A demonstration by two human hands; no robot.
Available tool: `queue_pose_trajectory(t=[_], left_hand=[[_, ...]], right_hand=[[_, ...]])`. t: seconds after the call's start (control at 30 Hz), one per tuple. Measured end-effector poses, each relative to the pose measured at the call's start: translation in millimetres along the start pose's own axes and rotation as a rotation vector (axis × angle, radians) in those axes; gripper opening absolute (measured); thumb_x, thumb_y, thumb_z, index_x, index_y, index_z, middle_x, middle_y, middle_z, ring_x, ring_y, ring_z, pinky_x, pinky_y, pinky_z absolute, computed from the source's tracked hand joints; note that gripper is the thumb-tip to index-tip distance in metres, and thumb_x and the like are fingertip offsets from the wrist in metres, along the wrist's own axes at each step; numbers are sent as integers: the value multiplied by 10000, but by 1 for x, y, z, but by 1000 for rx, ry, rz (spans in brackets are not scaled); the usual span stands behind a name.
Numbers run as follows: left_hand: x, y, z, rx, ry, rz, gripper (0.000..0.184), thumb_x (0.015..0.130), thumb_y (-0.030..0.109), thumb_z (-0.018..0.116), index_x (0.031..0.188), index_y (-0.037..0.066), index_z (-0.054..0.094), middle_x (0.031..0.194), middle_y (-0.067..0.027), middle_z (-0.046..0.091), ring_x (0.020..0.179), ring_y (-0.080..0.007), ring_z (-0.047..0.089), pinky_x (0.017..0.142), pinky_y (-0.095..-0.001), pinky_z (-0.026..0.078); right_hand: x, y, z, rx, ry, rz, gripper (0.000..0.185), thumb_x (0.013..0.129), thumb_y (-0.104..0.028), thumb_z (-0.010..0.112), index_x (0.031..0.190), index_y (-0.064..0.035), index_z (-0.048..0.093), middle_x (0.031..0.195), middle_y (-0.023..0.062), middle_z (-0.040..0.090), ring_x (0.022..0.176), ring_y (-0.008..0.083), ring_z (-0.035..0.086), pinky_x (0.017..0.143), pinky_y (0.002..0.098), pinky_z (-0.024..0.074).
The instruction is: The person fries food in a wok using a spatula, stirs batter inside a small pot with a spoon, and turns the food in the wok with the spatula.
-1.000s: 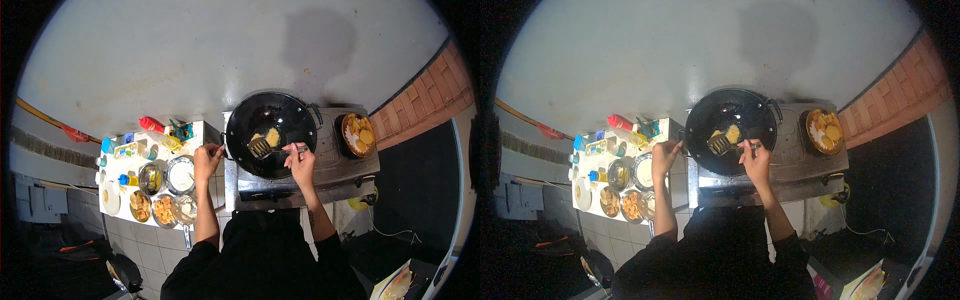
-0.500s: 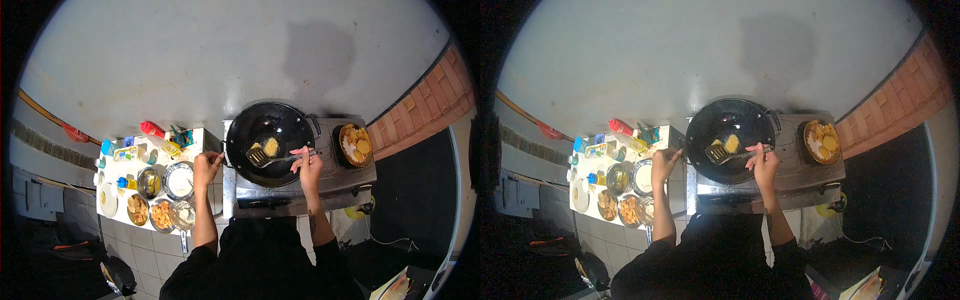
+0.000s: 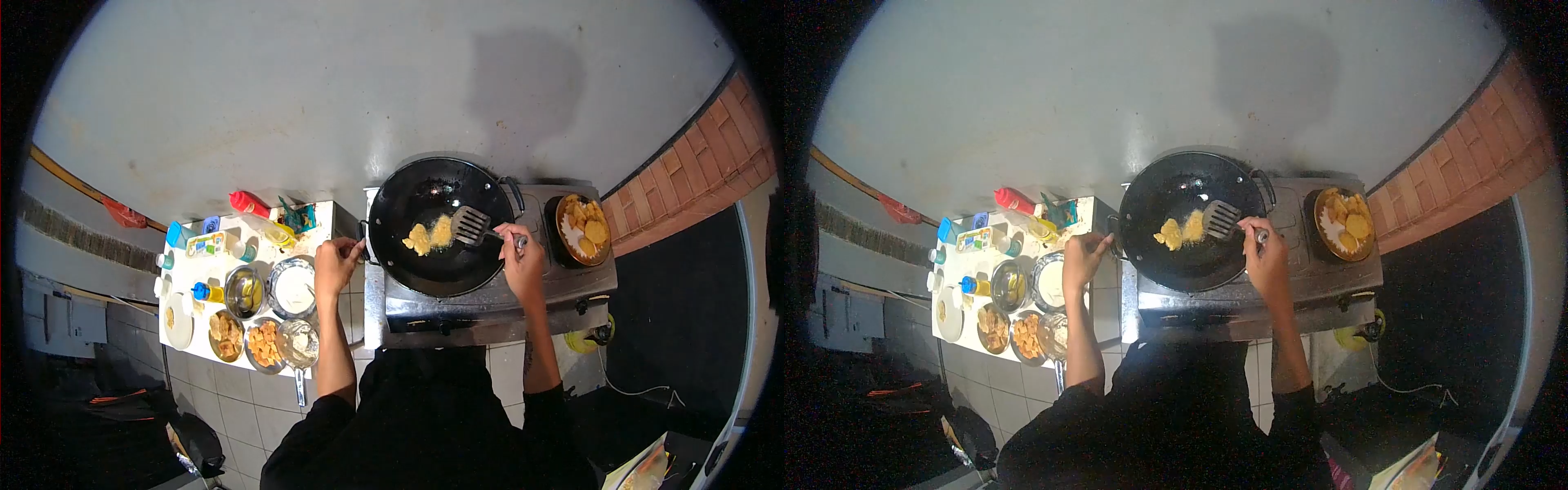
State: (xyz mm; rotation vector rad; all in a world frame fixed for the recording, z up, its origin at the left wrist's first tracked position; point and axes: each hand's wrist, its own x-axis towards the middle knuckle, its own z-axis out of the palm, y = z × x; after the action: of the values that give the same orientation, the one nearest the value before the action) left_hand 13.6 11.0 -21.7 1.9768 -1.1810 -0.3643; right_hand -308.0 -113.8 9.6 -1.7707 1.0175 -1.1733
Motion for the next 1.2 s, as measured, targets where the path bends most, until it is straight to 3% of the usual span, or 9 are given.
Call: queue_pose_trajectory(t=[0.27, 0.4, 0.53, 0.67, 0.77, 1.0, 1.2], left_hand=[[-1, 16, -5, 36, -9, -34, 288, 873, 227, 734, 831, -56, 709, 609, -142, 637, 514, -183, 573, 535, -334, 453], [-3, 15, -5, 15, -18, -84, 276, 857, 243, 747, 843, -32, 725, 626, -147, 631, 554, -205, 553, 579, -358, 450], [-3, 21, -6, 59, -25, -112, 273, 856, 238, 744, 823, -32, 716, 617, -161, 612, 547, -206, 543, 577, -363, 445], [-3, 16, -3, 49, -16, -83, 250, 859, 231, 741, 852, -19, 734, 637, -136, 644, 556, -196, 550, 582, -339, 445], [-2, 6, 1, 54, 14, 27, 282, 859, 235, 742, 838, -45, 717, 583, -142, 604, 492, -218, 547, 525, -353, 438], [-3, 11, -1, 44, 3, -42, 293, 852, 237, 752, 832, -53, 716, 593, -146, 613, 503, -222, 554, 534, -355, 447], [-3, 15, -4, 76, -18, -67, 304, 858, 242, 750, 830, -58, 708, 587, -141, 601, 511, -209, 541, 534, -357, 438]], right_hand=[[9, -2, 22, 44, -69, -22, 93, 980, -46, 553, 1040, -6, 612, 708, 33, 593, 595, 79, 542, 535, 260, 425], [6, -8, 37, -51, -210, -47, 50, 965, -28, 565, 994, 9, 584, 788, 92, 662, 625, 98, 592, 559, 267, 458], [4, -2, 46, -9, -183, -108, 60, 950, -34, 579, 996, 5, 579, 869, 131, 686, 694, 170, 663, 611, 293, 493], [9, -15, 48, -42, -228, -74, 62, 944, -34, 579, 986, 10, 568, 854, 145, 669, 697, 211, 666, 617, 320, 492], [14, -13, 52, -29, -233, -186, 73, 938, -38, 586, 948, 23, 548, 795, 164, 622, 665, 266, 637, 603, 337, 473], [16, -25, 39, 26, -215, -128, 85, 941, -38, 598, 1002, 17, 579, 857, 134, 664, 721, 220, 651, 654, 304, 495], [14, -18, 36, 96, -247, -132, 129, 932, 12, 586, 1060, 17, 573, 1021, 159, 673, 895, 245, 687, 762, 322, 521]])
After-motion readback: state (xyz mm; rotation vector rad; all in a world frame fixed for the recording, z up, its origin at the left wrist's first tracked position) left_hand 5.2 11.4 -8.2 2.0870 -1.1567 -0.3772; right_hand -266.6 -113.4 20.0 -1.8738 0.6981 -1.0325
